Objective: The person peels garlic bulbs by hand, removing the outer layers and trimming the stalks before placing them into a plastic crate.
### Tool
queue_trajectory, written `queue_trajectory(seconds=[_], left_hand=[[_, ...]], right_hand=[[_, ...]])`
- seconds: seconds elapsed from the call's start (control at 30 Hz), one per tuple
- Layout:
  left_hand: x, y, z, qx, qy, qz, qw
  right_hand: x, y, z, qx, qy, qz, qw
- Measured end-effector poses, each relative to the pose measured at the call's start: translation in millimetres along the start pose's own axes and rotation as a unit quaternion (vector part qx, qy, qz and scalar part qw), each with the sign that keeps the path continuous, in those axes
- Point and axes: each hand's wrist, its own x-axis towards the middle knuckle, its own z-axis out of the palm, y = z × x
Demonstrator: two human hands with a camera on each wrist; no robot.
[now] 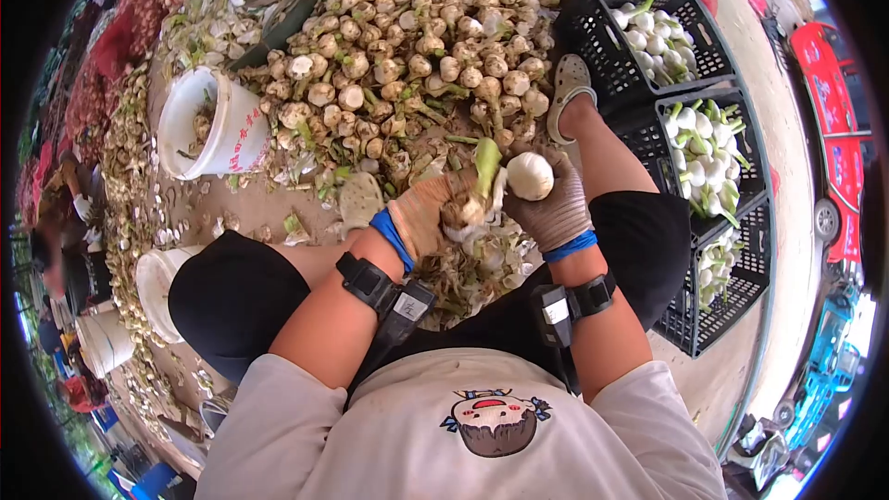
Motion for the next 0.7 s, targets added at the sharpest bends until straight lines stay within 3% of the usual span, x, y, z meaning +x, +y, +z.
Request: queue_trajectory(seconds=[0.07,0.1,0.13,0.17,0.2,0.23,0.27,0.3,0.33,0.37,0.57,0.67,0.7], left_hand=[[-2,-5,4,-0.014,-0.071,-0.108,0.992],[-4,4,8,0.302,-0.171,0.067,0.935],[1,34,35,0.251,-0.113,-0.259,0.926],[9,24,41,0.410,-0.045,-0.223,0.883],[15,16,47,0.556,0.023,-0.180,0.811],[27,13,48,0.575,0.105,-0.171,0.793],[35,18,48,0.577,0.099,-0.174,0.792],[44,22,48,0.351,0.143,-0.165,0.910],[50,25,49,0.103,0.179,-0.148,0.967],[54,27,49,-0.153,0.208,-0.122,0.958],[56,30,47,-0.180,0.167,-0.070,0.967],[55,23,42,-0.222,0.169,-0.079,0.957],[55,23,41,-0.235,0.169,-0.080,0.954]], right_hand=[[11,-11,-9,0.090,-0.003,0.080,0.993],[16,-13,-11,0.085,-0.001,0.085,0.993],[21,-14,-14,0.059,0.062,0.070,0.994],[27,-14,-17,0.035,0.124,0.052,0.990],[32,-12,-20,-0.022,0.135,0.003,0.991],[34,-9,-25,-0.092,0.128,-0.050,0.986],[33,-8,-25,-0.161,0.121,-0.104,0.974],[29,-10,-24,-0.222,0.126,-0.124,0.959],[29,-11,-24,-0.217,0.131,-0.125,0.959],[30,-11,-25,-0.215,0.134,-0.128,0.959],[35,-17,-27,-0.152,0.097,-0.100,0.978],[29,-19,-19,-0.206,0.119,-0.100,0.966],[27,-17,-15,-0.262,0.103,-0.145,0.949]])
